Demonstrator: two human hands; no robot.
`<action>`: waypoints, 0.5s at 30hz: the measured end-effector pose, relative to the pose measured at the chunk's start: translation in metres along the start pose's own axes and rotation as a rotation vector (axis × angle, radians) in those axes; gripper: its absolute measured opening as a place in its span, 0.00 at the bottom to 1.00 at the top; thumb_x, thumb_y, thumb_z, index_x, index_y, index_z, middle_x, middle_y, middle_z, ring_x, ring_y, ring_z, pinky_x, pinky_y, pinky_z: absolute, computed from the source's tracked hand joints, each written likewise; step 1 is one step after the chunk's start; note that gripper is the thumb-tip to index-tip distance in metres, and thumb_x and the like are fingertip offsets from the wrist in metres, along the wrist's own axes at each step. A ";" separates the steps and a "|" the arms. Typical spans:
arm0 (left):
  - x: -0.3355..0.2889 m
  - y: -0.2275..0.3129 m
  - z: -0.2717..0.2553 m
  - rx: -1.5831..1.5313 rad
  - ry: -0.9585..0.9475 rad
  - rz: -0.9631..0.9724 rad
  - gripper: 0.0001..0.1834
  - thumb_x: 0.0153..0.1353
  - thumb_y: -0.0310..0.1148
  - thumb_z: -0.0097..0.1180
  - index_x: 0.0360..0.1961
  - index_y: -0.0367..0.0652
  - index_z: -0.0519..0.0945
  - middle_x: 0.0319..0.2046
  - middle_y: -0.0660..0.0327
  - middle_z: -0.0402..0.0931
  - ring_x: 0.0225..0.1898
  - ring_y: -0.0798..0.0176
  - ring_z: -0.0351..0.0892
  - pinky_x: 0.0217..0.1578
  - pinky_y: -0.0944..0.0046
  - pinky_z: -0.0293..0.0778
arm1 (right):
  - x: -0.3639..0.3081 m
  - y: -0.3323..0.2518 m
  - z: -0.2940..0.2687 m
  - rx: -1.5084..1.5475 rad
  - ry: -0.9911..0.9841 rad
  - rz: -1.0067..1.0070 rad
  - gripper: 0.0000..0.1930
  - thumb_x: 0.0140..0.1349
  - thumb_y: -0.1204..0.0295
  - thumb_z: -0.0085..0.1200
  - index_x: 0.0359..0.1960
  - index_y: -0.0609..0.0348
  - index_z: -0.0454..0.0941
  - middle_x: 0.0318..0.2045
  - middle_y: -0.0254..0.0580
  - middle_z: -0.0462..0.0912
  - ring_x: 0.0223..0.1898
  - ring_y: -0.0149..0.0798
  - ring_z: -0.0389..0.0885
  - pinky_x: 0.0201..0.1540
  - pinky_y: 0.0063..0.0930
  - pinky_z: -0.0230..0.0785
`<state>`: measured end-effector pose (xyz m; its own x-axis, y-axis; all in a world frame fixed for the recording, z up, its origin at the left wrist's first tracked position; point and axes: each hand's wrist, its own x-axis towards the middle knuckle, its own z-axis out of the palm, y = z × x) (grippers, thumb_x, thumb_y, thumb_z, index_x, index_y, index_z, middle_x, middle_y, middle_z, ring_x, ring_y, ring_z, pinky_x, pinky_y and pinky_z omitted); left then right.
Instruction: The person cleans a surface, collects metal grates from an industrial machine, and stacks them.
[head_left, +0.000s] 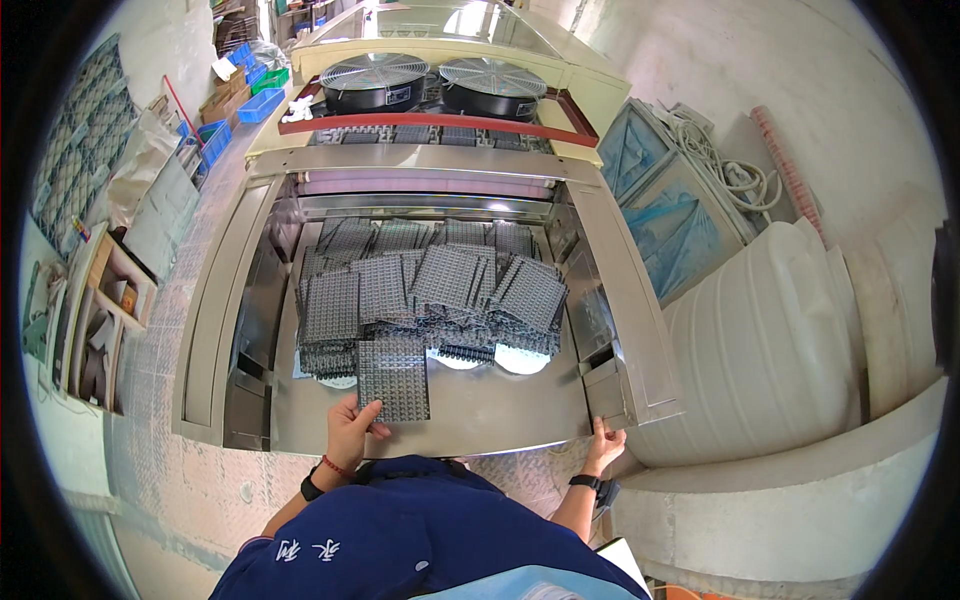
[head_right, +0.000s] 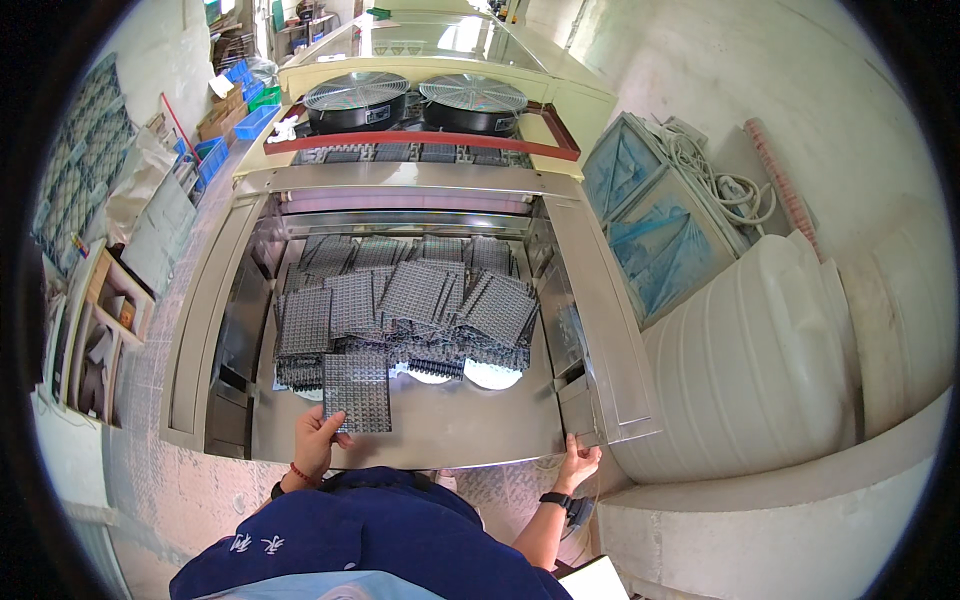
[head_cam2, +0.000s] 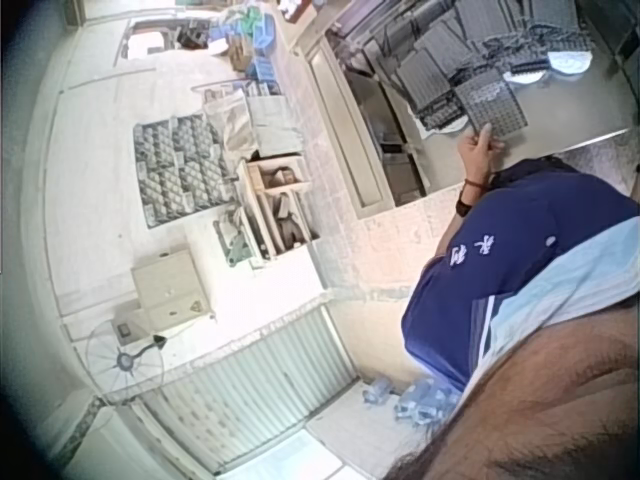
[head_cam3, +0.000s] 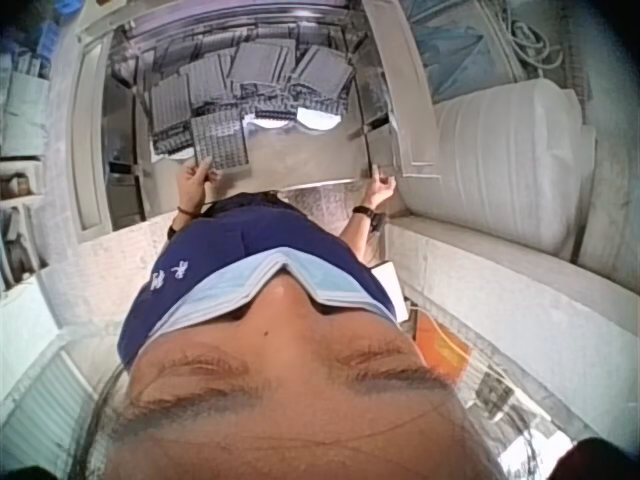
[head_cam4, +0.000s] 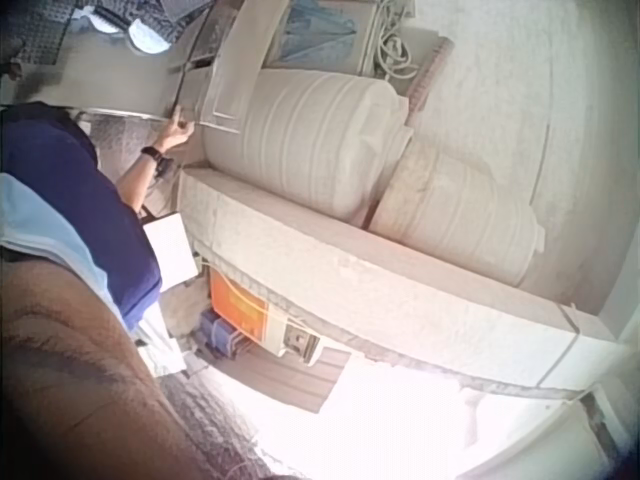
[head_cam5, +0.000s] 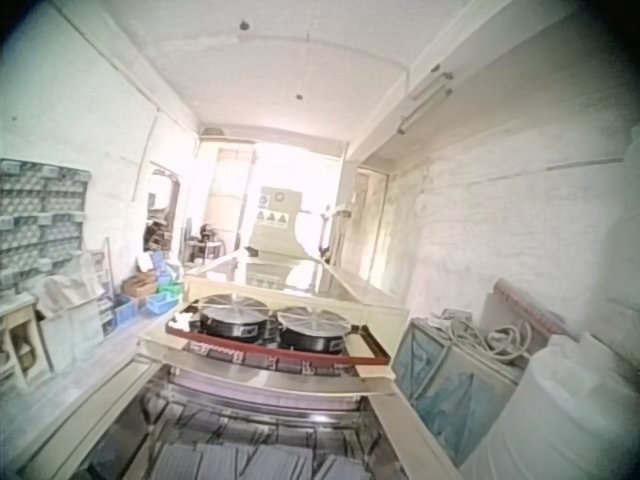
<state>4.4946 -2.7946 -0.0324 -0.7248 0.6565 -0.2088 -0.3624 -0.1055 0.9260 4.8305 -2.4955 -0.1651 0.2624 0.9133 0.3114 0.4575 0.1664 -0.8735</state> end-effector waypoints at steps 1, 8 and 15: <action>0.000 0.001 0.001 -0.001 -0.003 -0.002 0.07 0.59 0.28 0.53 0.34 0.33 0.76 0.24 0.60 0.77 0.17 0.68 0.76 0.17 0.74 0.70 | 0.000 0.000 0.000 0.001 -0.006 0.008 0.19 0.40 0.65 0.69 0.18 0.65 0.70 0.20 0.36 0.69 0.21 0.33 0.64 0.26 0.30 0.60; 0.000 -0.001 0.001 -0.005 -0.014 -0.009 0.07 0.59 0.28 0.53 0.34 0.34 0.75 0.24 0.60 0.77 0.17 0.68 0.76 0.17 0.74 0.70 | 0.001 0.003 0.001 0.037 0.003 0.009 0.21 0.40 0.64 0.69 0.18 0.65 0.69 0.20 0.36 0.69 0.21 0.33 0.64 0.26 0.31 0.60; 0.000 0.000 0.002 -0.007 -0.015 -0.013 0.07 0.60 0.28 0.53 0.33 0.33 0.75 0.24 0.60 0.77 0.17 0.68 0.76 0.17 0.74 0.70 | -0.001 -0.005 0.000 0.029 0.001 0.020 0.18 0.40 0.65 0.68 0.20 0.65 0.72 0.22 0.37 0.70 0.22 0.34 0.66 0.27 0.31 0.61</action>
<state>4.4960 -2.7931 -0.0317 -0.7114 0.6688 -0.2159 -0.3754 -0.1020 0.9212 4.8275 -2.4969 -0.1608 0.2719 0.9162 0.2944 0.4278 0.1590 -0.8898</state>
